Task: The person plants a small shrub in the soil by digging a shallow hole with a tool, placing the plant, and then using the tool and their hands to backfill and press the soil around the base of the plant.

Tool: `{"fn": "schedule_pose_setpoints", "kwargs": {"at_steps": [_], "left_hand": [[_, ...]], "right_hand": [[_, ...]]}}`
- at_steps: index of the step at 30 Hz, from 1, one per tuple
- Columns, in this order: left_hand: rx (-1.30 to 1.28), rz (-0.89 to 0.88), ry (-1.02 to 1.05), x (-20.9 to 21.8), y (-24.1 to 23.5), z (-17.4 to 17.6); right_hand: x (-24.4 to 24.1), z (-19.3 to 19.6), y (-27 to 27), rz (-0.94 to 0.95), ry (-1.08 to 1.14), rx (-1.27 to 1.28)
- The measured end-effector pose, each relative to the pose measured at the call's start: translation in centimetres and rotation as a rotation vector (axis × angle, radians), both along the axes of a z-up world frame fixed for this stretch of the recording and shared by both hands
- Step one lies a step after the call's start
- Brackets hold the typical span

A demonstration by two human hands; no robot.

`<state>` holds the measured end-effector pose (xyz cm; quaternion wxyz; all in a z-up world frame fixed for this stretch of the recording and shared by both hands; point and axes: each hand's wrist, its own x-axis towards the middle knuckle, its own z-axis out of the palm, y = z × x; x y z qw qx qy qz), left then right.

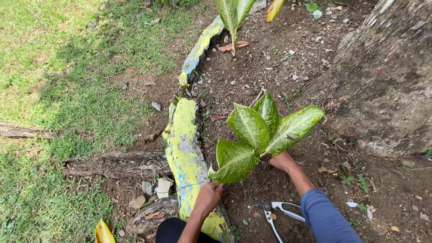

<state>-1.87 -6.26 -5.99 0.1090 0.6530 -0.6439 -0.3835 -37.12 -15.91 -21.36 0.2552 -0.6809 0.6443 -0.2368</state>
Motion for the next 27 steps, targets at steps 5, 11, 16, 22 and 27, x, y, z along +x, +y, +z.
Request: {"fn": "schedule_pose_setpoints", "kwargs": {"at_steps": [5, 11, 16, 22, 27], "left_hand": [[-0.113, -0.194, -0.266, -1.6, 1.3, 5.8], [-0.395, -0.325, -0.396, 1.3, 0.4, 5.5], [-0.117, -0.256, -0.495, 1.8, -2.7, 4.5], [-0.017, -0.231, -0.508, -0.7, -7.1, 0.2], [-0.104, -0.247, -0.303, -2.6, -9.8, -3.2]], "right_hand": [[-0.2, 4.0, -0.4, -0.036, -0.092, 0.505], [-3.8, 4.2, -4.0, 0.334, 0.141, 0.105], [0.5, 0.1, -3.3, -0.004, 0.057, 0.231], [3.9, -3.7, -3.8, -0.138, -0.325, 0.404], [3.7, -4.2, -3.5, -0.134, -0.323, 0.091]]}}
